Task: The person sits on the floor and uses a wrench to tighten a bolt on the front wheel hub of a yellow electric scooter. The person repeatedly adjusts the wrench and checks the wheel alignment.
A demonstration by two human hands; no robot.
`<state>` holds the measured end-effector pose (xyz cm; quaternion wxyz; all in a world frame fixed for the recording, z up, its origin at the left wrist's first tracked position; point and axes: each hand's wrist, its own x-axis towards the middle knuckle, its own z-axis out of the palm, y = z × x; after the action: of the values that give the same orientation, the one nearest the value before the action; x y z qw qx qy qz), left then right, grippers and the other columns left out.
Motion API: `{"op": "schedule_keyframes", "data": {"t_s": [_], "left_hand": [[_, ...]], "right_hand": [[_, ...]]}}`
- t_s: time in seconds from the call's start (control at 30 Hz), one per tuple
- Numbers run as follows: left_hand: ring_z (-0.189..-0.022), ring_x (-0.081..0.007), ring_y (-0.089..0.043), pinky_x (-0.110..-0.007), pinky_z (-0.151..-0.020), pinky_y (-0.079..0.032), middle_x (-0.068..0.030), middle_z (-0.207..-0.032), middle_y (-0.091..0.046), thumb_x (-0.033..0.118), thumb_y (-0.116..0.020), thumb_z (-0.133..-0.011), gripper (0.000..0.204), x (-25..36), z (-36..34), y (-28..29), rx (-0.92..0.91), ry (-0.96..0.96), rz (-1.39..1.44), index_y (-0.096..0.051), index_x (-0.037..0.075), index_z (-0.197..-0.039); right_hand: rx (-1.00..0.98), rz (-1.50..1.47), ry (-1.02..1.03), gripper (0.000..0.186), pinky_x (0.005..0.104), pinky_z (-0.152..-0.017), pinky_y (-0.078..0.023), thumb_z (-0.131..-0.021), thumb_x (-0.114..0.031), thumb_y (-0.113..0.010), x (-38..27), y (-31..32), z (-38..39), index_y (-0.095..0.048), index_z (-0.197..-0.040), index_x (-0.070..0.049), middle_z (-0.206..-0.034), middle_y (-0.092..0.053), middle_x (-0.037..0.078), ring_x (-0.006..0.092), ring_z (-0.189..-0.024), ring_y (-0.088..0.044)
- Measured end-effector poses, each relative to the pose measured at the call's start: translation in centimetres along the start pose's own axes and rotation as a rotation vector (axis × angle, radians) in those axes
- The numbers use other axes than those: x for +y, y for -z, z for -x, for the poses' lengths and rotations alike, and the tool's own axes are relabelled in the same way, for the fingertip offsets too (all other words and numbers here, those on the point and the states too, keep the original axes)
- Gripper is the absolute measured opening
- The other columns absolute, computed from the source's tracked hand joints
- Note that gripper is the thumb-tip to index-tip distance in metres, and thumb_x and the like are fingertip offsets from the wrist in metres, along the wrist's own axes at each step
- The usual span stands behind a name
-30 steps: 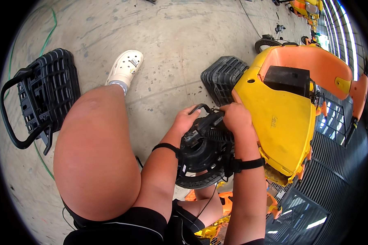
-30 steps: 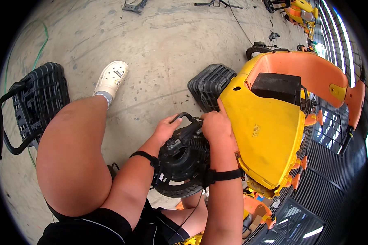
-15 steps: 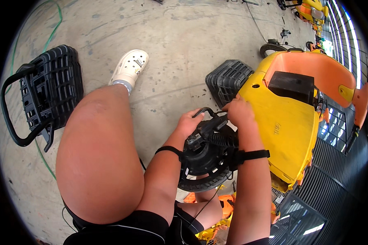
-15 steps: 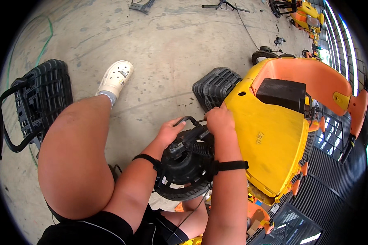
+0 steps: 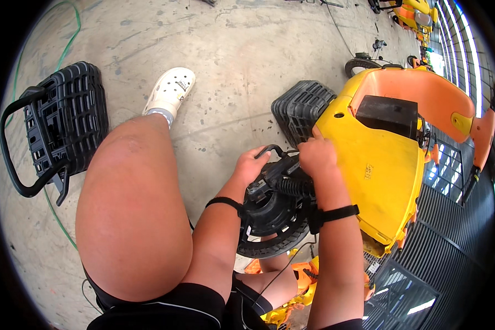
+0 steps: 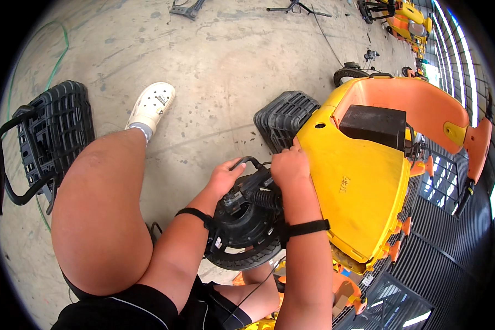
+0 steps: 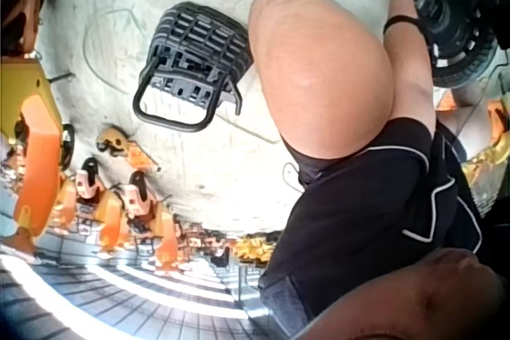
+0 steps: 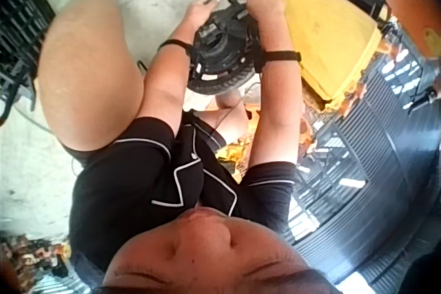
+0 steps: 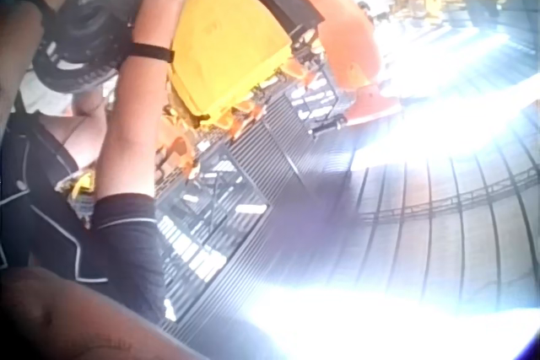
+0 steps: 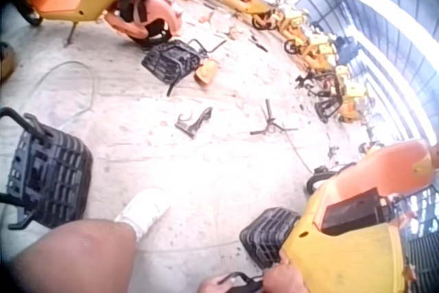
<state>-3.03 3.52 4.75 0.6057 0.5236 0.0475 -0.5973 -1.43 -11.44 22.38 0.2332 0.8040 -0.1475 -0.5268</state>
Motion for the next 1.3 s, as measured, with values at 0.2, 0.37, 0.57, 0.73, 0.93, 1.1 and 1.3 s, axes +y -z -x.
{"op": "schedule_keyframes", "data": {"t_s": [0.2,0.37,0.57,0.73,0.93,1.1,1.3], "left_hand": [[-0.106,-0.0165,-0.063,-0.032,-0.094,-0.049,-0.0107,-0.119,-0.07,0.03,-0.069,-0.095,0.045,0.8,0.7,1.7,-0.004,0.062,0.038,-0.065,0.004,-0.132],[-0.107,-0.0171,-0.063,-0.032,-0.094,-0.049,-0.011,-0.122,-0.069,0.029,-0.07,-0.095,0.045,1.3,0.4,-0.2,-0.07,0.067,0.032,-0.064,0.004,-0.132],[-0.106,-0.0169,-0.063,-0.032,-0.094,-0.049,-0.0117,-0.121,-0.069,0.03,-0.069,-0.096,0.045,-0.1,0.0,0.9,-0.042,0.048,0.038,-0.064,0.004,-0.132],[-0.109,-0.0191,-0.063,-0.032,-0.096,-0.048,-0.0136,-0.122,-0.069,0.032,-0.069,-0.095,0.047,0.9,0.6,0.8,-0.043,0.005,-0.032,-0.064,0.004,-0.133],[-0.101,-0.0209,-0.068,-0.033,-0.092,-0.05,-0.0145,-0.113,-0.073,0.032,-0.069,-0.093,0.046,1.6,1.2,0.4,-0.016,0.005,-0.005,-0.066,0.005,-0.13],[-0.101,-0.0207,-0.068,-0.033,-0.092,-0.05,-0.0152,-0.114,-0.072,0.033,-0.07,-0.092,0.047,0.7,0.5,0.4,-0.014,0.014,0.024,-0.066,0.003,-0.129],[-0.101,-0.0208,-0.068,-0.033,-0.091,-0.05,-0.0147,-0.113,-0.072,0.033,-0.07,-0.093,0.047,0.8,0.3,0.5,-0.016,0.038,0.016,-0.066,0.004,-0.129]], "right_hand": [[0.128,0.055,-0.27,0.027,0.0325,-0.071,-0.054,-0.093,-0.021,-0.052,-11.3,-1.3,2.9,-0.073,-0.095,-0.003,-0.095,-0.069,0.013,0.0233,-0.086,-0.068],[0.048,-0.075,-0.541,0.03,0.0302,-0.056,-0.056,-0.093,-0.021,-0.052,-13.6,-2.5,1.3,-0.069,-0.1,0.003,-0.09,-0.069,0.014,0.021,-0.073,-0.071],[0.305,-0.178,-0.411,0.024,0.0314,-0.058,-0.058,-0.092,-0.022,-0.057,-9.0,1.7,2.4,-0.07,-0.088,-0.002,-0.086,-0.071,0.011,0.0209,-0.075,-0.073],[0.32,-0.12,-0.166,0.019,0.0415,-0.078,-0.052,-0.089,-0.018,-0.057,-1.6,3.0,2.4,-0.075,-0.087,-0.011,-0.094,-0.073,0.007,0.0261,-0.092,-0.069],[0.141,-0.113,-0.036,0.022,0.0406,-0.085,-0.052,-0.091,-0.018,-0.056,0.7,0.0,-0.3,-0.077,-0.093,-0.015,-0.103,-0.073,0.005,0.0255,-0.115,-0.062],[0.054,-0.102,-0.026,0.023,0.0405,-0.089,-0.052,-0.092,-0.018,-0.055,0.5,-0.7,-1.8,-0.078,-0.096,-0.014,-0.107,-0.073,0.005,0.0265,-0.118,-0.06],[-0.019,-0.086,-0.021,0.026,0.0393,-0.093,-0.052,-0.093,-0.018,-0.053,0.6,-0.4,-3.4,-0.077,-0.099,-0.011,-0.111,-0.073,0.008,0.0274,-0.12,-0.06]]}}
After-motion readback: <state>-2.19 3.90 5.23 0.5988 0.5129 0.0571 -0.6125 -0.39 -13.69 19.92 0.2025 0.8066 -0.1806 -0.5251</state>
